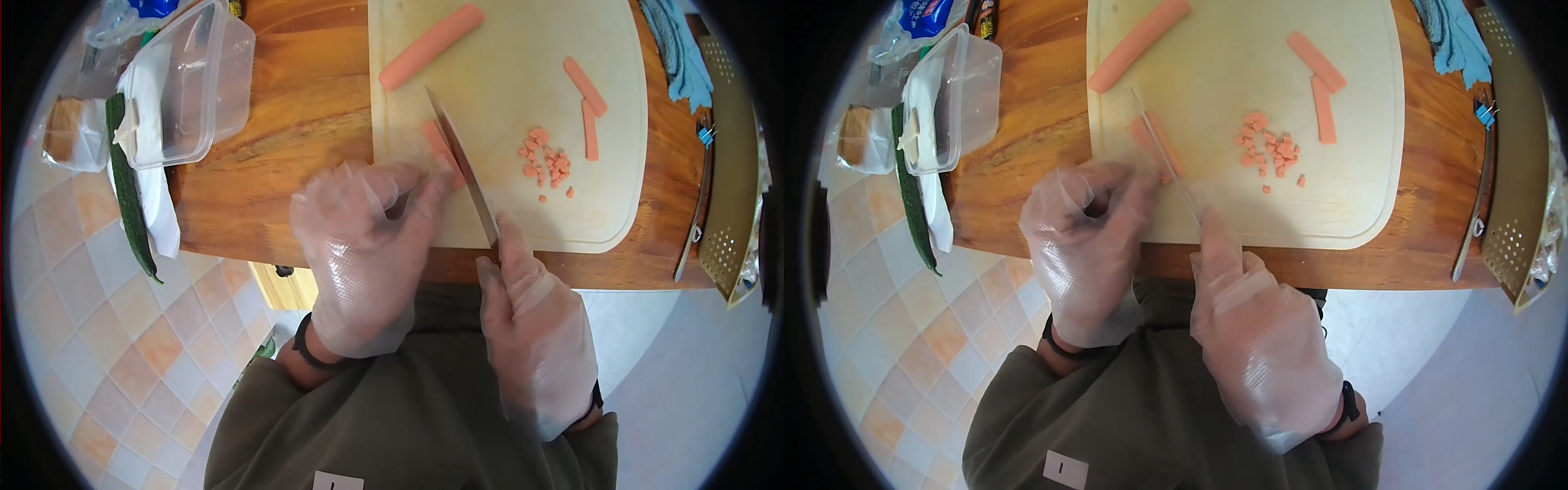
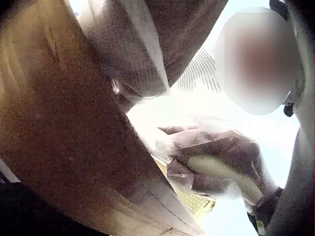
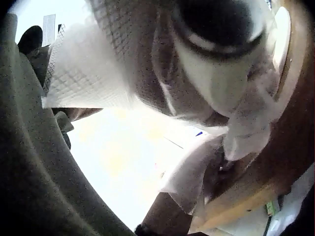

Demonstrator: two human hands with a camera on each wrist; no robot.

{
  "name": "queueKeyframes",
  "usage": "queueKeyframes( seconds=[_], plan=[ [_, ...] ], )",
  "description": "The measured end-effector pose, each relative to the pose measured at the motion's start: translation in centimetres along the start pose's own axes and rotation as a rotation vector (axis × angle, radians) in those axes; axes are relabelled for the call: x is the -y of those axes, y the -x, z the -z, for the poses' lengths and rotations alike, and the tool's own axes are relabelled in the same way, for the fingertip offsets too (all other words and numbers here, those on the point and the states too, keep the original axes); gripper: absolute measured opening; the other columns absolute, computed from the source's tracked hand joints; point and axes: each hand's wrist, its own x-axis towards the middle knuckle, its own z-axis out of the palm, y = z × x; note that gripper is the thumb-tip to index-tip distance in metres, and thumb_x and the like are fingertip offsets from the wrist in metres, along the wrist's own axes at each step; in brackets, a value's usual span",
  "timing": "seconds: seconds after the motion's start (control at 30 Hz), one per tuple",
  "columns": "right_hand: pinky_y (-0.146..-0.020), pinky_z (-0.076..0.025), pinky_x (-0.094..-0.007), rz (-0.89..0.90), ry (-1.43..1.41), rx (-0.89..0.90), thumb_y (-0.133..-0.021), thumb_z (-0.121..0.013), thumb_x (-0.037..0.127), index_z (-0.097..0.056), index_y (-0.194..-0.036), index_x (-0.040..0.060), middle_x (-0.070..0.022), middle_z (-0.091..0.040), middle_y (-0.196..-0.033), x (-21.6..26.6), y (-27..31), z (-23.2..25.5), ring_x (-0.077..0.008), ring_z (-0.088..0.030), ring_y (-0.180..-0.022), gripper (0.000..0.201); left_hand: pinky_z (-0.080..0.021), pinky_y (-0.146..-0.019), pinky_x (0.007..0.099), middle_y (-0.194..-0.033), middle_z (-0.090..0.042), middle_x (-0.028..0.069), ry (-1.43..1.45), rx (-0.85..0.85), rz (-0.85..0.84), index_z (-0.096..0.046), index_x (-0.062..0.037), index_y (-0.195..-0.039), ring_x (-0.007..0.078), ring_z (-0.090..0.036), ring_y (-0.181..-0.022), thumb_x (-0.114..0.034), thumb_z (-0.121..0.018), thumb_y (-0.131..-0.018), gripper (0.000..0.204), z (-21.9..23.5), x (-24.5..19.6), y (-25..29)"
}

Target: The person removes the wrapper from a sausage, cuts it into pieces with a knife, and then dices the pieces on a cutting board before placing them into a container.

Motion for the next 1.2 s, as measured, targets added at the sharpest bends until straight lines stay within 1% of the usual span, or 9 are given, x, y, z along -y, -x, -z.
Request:
queueKeyframes(
  seconds=[0.13, 0.27, 0.33, 0.53, 0.63, 0.73, 0.97, 1.03, 1.2],
  plan=[
    [-0.053, -0.056, -0.0444, -0.046, -0.232, -0.021, -0.101, -0.066, 0.019, -0.054, -0.147, 0.0040, -0.0161, -0.070, -0.082, -0.3, 0.1, -0.5, -0.0358, -0.069, -0.061, 0.050, -0.041, -0.061, 0.0419, -0.068, -0.060, 0.0016, 0.016, 0.009, 0.002, -0.066, -0.0116, -0.076, 0.0268, -0.056, -0.062, -0.017, -0.089, -0.081, 0.024, 0.0, 0.0, 0.0],
    [-0.053, -0.056, -0.0439, -0.013, -0.077, -0.081, -0.099, -0.069, 0.016, -0.055, -0.146, 0.0034, -0.0162, -0.071, -0.084, 0.2, 0.3, -0.7, -0.0376, -0.068, -0.061, 0.050, -0.040, -0.060, 0.0419, -0.067, -0.058, 0.0024, 0.062, -0.014, 0.016, -0.066, -0.0114, -0.076, 0.0267, -0.055, -0.062, -0.015, -0.089, -0.081, 0.023, 0.1, 0.4, 0.2],
    [-0.073, -0.058, -0.0444, -0.059, -0.215, -0.091, -0.099, -0.069, 0.003, -0.054, -0.147, 0.0003, -0.0248, -0.073, -0.101, 0.1, 0.3, -0.3, -0.0422, -0.073, -0.087, 0.051, -0.039, -0.055, 0.0303, -0.069, -0.060, 0.0025, 0.035, 0.056, -0.048, -0.068, -0.0032, -0.082, 0.0112, -0.049, -0.060, -0.003, -0.085, -0.084, 0.017, 0.6, 0.7, 0.1],
    [-0.071, -0.058, -0.0457, 0.009, -0.223, -0.087, -0.097, -0.071, 0.003, -0.055, -0.145, 0.0009, -0.0243, -0.072, -0.097, -0.3, 0.4, -0.6, -0.0424, -0.073, -0.085, 0.051, -0.036, -0.059, 0.0354, -0.067, -0.050, 0.0032, -0.103, 0.041, -0.176, -0.076, -0.0062, -0.091, 0.0184, -0.047, -0.064, -0.004, -0.084, -0.083, 0.012, 0.8, 0.6, -0.1],
    [-0.069, -0.057, -0.0469, 0.050, -0.186, -0.101, -0.097, -0.071, 0.003, -0.055, -0.145, 0.0004, -0.0237, -0.072, -0.097, -0.2, 0.5, -0.7, -0.0418, -0.072, -0.083, 0.051, -0.037, -0.060, 0.0350, -0.068, -0.051, 0.0033, -0.073, 0.011, -0.208, -0.077, -0.0076, -0.094, 0.0182, -0.047, -0.064, -0.002, -0.081, -0.083, 0.013, 0.9, 0.9, 0.1],
    [-0.067, -0.057, -0.0483, 0.074, -0.174, -0.118, -0.096, -0.072, 0.003, -0.054, -0.146, 0.0003, -0.0236, -0.072, -0.097, -0.3, 0.6, -0.9, -0.0416, -0.072, -0.082, 0.053, -0.038, -0.060, 0.0350, -0.070, -0.052, 0.0037, -0.155, -0.033, -0.117, -0.078, -0.0085, -0.096, 0.0184, -0.048, -0.064, -0.002, -0.081, -0.082, 0.016, 0.7, 0.6, 0.7],
    [-0.066, -0.058, -0.0493, 0.087, -0.156, -0.109, -0.096, -0.072, 0.004, -0.053, -0.146, 0.0016, -0.0237, -0.073, -0.098, -0.3, 0.6, -1.1, -0.0419, -0.072, -0.081, 0.054, -0.040, -0.062, 0.0349, -0.070, -0.052, 0.0038, -0.209, -0.035, -0.080, -0.078, -0.0092, -0.100, 0.0192, -0.050, -0.066, -0.004, -0.083, -0.080, 0.021, 0.4, 0.2, 0.6],
    [-0.066, -0.058, -0.0494, 0.101, -0.136, -0.129, -0.097, -0.072, 0.004, -0.052, -0.147, 0.0016, -0.0237, -0.073, -0.099, -0.3, 0.6, -1.2, -0.0418, -0.072, -0.082, 0.054, -0.042, -0.066, 0.0417, -0.069, -0.056, 0.0036, -0.224, -0.038, -0.075, -0.075, -0.0152, -0.094, 0.0265, -0.056, -0.067, -0.011, -0.089, -0.074, 0.024, 0.3, 0.2, 0.4],
    [-0.065, -0.057, -0.0492, 0.051, -0.100, -0.110, -0.098, -0.071, 0.007, -0.053, -0.146, 0.0051, -0.0236, -0.073, -0.098, 0.1, 0.6, -1.3, -0.0421, -0.072, -0.080, 0.052, -0.043, -0.066, 0.0427, -0.069, -0.056, 0.0044, -0.224, -0.031, -0.078, -0.075, -0.0150, -0.094, 0.0272, -0.056, -0.067, -0.012, -0.090, -0.073, 0.025, 0.3, 0.2, 0.4]
  ],
)
